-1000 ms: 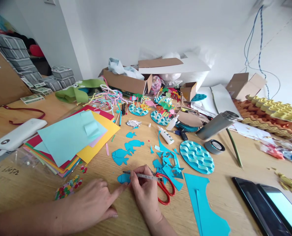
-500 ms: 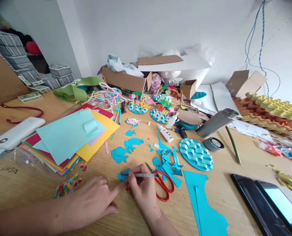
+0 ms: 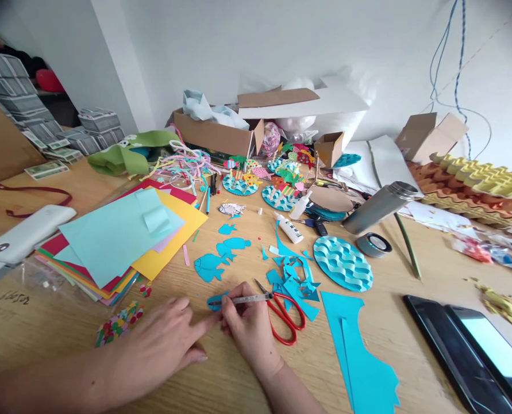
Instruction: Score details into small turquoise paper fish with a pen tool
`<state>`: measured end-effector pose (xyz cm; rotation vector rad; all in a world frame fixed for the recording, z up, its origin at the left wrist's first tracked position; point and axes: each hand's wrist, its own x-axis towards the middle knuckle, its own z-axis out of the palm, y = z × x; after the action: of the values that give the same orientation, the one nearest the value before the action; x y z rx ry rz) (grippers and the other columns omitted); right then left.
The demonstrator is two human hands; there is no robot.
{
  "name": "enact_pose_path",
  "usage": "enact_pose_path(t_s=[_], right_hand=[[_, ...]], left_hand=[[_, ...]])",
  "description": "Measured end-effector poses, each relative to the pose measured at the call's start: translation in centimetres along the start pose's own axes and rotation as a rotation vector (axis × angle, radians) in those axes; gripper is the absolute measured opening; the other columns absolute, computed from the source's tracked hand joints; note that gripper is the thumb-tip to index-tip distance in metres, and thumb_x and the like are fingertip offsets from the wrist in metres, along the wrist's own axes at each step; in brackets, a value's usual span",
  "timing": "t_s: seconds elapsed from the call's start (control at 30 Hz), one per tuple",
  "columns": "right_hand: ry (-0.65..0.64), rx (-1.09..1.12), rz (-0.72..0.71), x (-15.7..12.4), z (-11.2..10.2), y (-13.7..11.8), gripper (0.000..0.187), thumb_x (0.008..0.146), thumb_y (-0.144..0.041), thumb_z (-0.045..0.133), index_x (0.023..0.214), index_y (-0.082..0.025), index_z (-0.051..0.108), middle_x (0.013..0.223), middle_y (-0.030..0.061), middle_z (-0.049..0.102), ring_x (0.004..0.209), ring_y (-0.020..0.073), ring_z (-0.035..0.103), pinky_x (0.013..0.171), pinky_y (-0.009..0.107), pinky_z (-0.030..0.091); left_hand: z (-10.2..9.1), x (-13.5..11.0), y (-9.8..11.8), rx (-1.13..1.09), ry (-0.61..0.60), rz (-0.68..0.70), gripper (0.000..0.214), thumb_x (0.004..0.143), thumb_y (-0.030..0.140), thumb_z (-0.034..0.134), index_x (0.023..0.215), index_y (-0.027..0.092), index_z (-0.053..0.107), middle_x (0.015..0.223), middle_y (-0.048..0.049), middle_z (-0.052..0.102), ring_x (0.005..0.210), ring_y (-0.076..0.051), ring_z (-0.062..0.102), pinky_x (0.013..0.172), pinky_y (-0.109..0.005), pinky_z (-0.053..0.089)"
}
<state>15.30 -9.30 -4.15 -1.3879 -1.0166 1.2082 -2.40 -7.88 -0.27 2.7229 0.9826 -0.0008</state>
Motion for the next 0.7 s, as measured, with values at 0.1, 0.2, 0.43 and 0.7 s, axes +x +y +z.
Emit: enact_pose_path(t_s=[0.1,0.2,0.43,0.7], right_hand=[[0.016,0.032,-0.001,0.0,-0.1,-0.3,0.043,0.077,-0.057,0.075,0.072,-0.021,0.052,0.049,-0.0035,0.061,0.035,0.0083,0.051,0.034,0.016,0.040],[0.078,0.066,-0.032,0.0,-0.3,-0.1,0.041,0.079,-0.054,0.074,0.071,-0.021,0.052,0.048,-0.0042,0.059,0.034,0.0085,0.049,0.033,0.017,0.038],[0.184,0.076,-0.066,0.0,-0.4,-0.3,0.036,0.080,-0.048,0.074,0.067,-0.022,0.051,0.047,-0.0050,0.056,0.034,0.0099,0.048,0.033,0.018,0.038],[0.248,0.096,-0.142,-0.2,-0.5,-0.6,0.033,0.082,-0.044,0.071,0.067,-0.023,0.050,0.043,-0.0060,0.054,0.031,0.0102,0.046,0.032,0.019,0.037]], left_hand=[[-0.9,0.5,-0.1,0.062,-0.089,-0.021,0.038,0.086,0.043,0.072,0.119,0.026,0.064,0.106,-0.0112,0.062,0.101,-0.034,0.059,0.083,-0.051,0.052],[-1.1,0.7,-0.3,0.041,-0.063,-0.015,0.048,0.082,0.045,0.076,0.124,0.028,0.063,0.123,-0.0126,0.057,0.111,-0.036,0.054,0.088,-0.054,0.051],[-0.6,0.7,-0.8,-0.056,-0.032,0.007,0.045,0.085,0.050,0.071,0.123,0.027,0.065,0.118,-0.0114,0.054,0.112,-0.035,0.051,0.090,-0.056,0.050],[-1.4,1.2,-0.6,-0.117,-0.043,0.022,0.049,0.086,0.056,0.067,0.125,0.026,0.064,0.130,-0.0124,0.051,0.123,-0.036,0.044,0.102,-0.057,0.043]])
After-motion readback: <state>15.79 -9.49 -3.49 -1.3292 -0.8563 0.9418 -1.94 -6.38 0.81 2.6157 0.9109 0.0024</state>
